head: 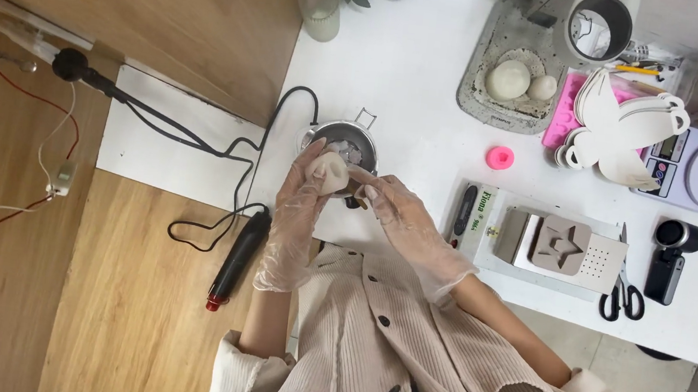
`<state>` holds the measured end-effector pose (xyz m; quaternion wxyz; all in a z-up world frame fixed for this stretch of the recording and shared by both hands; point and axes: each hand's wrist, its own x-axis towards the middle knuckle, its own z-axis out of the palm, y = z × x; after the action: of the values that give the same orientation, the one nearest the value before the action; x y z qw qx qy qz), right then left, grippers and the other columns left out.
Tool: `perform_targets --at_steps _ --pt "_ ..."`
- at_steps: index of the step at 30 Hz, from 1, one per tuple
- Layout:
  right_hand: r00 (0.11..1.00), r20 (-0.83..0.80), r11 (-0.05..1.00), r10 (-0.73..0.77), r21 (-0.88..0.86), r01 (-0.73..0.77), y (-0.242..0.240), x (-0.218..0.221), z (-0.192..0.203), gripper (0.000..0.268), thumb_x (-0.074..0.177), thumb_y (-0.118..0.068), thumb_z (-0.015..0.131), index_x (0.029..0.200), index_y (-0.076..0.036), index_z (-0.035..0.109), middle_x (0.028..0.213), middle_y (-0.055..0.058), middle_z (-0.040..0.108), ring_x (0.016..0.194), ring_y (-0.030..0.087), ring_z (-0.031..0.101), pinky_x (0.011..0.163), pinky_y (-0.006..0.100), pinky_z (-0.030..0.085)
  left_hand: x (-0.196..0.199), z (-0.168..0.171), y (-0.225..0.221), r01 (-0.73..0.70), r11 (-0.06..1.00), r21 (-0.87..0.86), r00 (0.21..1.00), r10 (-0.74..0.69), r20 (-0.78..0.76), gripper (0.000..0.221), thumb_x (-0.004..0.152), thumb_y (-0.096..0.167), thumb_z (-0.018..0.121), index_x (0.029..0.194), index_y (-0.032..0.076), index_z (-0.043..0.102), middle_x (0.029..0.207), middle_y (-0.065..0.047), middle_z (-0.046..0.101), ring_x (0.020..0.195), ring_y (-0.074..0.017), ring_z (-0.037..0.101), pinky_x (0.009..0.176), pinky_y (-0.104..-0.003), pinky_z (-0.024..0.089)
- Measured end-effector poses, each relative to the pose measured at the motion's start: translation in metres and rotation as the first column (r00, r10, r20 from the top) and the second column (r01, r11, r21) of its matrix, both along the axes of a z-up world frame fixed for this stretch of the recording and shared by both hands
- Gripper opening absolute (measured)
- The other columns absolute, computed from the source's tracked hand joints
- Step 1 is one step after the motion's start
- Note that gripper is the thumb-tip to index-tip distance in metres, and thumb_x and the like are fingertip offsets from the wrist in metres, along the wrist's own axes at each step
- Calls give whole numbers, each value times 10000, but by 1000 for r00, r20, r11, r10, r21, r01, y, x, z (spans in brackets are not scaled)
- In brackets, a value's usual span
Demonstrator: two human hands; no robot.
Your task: Preparing and melting wax, selecting silicone molds, and organizing supplies for candle making.
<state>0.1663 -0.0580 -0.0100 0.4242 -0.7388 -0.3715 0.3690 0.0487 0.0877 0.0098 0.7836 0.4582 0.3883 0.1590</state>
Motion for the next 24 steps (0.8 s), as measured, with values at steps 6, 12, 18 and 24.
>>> perform_targets --at_steps 6,12,18,24 --pt "1000 -17 992 -17 -123 15 13 6 -10 716 1009 -648 219 1520 -230 496 950 94 603 949 233 656 891 418 520 12 -26 21 87 994 -66 994 -91 -53 393 1038 225 519 1425 171 559 1406 -56 606 1274 -168 597 1045 -311 534" --pt "998 41 968 -43 -246 52 16 9 -15 734 977 -630 249 1558 -232 452 928 132 602 871 290 660 854 439 518 19 -32 26 141 989 -39 984 -144 -100 404 1031 297 511 1407 162 567 1411 -68 614 1263 -174 628 993 -324 536" --pt "997 24 985 -71 -156 73 11 11 -14 721 1015 -662 293 1393 -143 623 1085 158 661 1011 280 687 905 413 540 14 -49 35 57 997 -57 973 -68 -219 456 1031 401 478 1425 183 546 1337 -56 638 1096 -124 653 830 -239 572" --pt "991 32 991 -130 49 128 13 8 -8 548 1078 -538 416 1358 -114 623 1141 101 694 1031 221 694 891 352 559 4 -78 35 24 993 -117 979 -47 -200 503 1093 477 366 1366 144 625 1163 -66 668 901 -104 591 709 -208 527"
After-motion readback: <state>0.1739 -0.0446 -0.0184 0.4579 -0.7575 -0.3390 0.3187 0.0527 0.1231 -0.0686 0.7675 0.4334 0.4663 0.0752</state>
